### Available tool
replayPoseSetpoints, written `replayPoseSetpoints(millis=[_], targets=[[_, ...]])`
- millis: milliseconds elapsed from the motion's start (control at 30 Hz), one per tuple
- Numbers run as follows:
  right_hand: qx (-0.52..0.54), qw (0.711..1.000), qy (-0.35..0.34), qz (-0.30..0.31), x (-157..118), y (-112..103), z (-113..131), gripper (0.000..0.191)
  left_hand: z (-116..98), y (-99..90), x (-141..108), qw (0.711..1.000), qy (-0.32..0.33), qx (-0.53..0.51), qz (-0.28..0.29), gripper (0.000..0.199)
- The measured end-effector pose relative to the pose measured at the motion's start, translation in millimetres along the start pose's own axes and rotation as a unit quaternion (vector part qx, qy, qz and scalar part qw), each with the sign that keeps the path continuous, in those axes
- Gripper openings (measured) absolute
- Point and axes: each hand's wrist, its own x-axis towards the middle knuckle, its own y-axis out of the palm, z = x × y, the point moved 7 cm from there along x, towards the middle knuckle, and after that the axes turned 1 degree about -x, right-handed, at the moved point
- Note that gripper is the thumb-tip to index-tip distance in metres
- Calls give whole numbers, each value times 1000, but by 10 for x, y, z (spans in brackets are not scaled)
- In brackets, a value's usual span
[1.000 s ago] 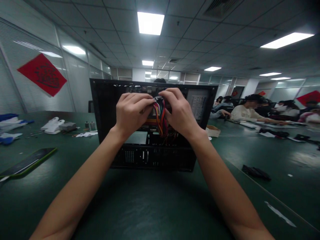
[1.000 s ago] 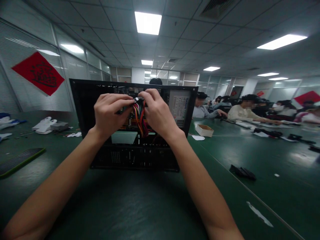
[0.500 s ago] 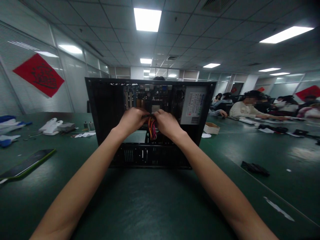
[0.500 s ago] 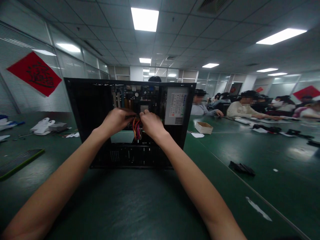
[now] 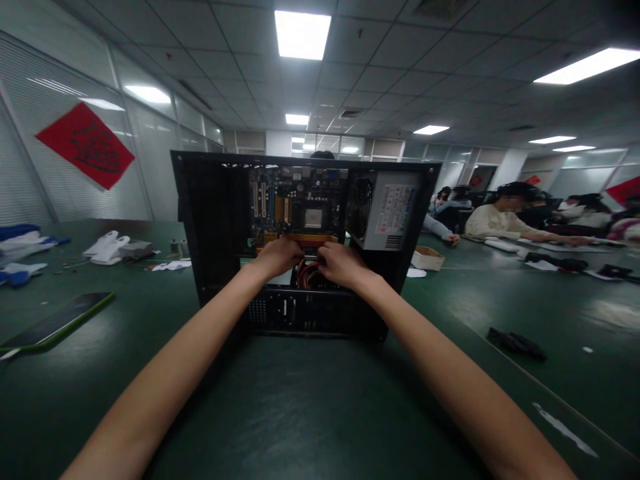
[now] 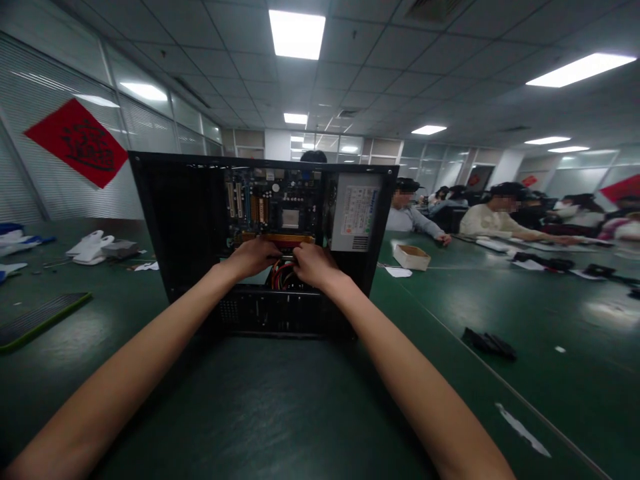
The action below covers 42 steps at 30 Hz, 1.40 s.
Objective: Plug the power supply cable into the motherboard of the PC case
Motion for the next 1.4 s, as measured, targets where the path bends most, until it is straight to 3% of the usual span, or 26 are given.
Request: replayPoseSetpoints(millis=[600,967,1200,1400], targets=[[-3,999,14,31,6,52,44,21,-51,41,30,997,-4,63,37,32],[11,999,15,35,13,89,35,20,-16,45,104,999,-10,50,13,29],[18,999,-13,43,40,92,72,26,-21,41,102,998,-28,45,23,29],[22,996,-89,21,158,96,139,24,-8,39,94,1000,-22,9,19,29]])
